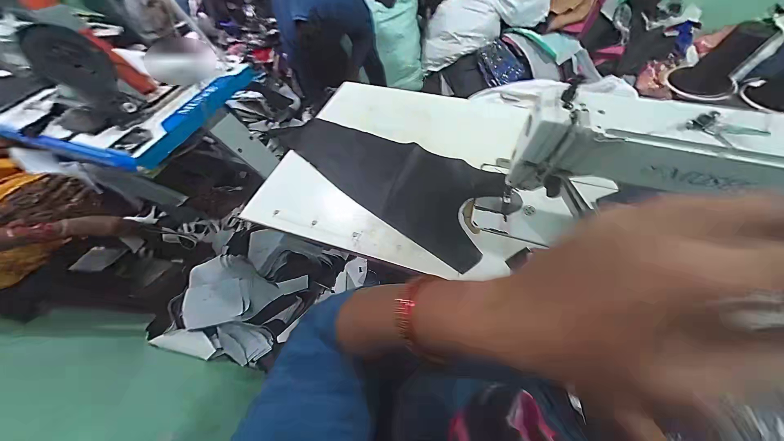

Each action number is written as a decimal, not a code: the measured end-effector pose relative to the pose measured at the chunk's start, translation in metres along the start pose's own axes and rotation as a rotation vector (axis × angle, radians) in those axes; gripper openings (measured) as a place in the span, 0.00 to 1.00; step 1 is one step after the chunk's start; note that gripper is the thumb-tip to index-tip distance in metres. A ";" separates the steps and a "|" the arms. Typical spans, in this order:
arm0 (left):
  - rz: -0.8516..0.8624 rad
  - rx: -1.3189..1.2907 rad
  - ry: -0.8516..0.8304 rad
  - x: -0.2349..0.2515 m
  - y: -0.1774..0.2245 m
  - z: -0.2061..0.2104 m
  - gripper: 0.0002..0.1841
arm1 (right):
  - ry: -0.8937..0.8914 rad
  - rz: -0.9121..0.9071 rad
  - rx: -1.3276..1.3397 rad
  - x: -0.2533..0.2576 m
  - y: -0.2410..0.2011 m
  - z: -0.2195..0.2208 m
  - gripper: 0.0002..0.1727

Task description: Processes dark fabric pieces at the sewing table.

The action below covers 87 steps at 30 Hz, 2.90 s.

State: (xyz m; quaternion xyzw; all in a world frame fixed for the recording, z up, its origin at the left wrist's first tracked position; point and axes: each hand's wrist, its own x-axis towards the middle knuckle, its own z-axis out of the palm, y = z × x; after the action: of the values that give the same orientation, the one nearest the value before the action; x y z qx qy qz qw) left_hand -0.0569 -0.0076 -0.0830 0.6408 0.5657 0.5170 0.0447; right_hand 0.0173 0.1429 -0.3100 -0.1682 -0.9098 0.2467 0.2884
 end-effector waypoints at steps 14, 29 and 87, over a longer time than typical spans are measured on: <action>-0.387 0.425 -0.393 -0.125 -0.215 -0.016 0.14 | -0.028 -0.012 -0.025 0.000 0.024 -0.015 0.12; -0.408 0.184 -0.560 -0.087 -0.235 -0.030 0.08 | -0.142 0.030 -0.153 -0.017 0.000 0.000 0.25; -0.200 0.334 -0.229 -0.106 -0.226 0.050 0.12 | -0.120 0.055 -0.138 -0.020 -0.005 0.012 0.29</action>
State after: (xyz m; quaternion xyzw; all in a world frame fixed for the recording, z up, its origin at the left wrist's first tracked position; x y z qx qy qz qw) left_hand -0.1565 0.0170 -0.3163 0.6346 0.6955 0.3328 0.0530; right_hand 0.0253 0.1259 -0.3248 -0.1975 -0.9353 0.2009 0.2143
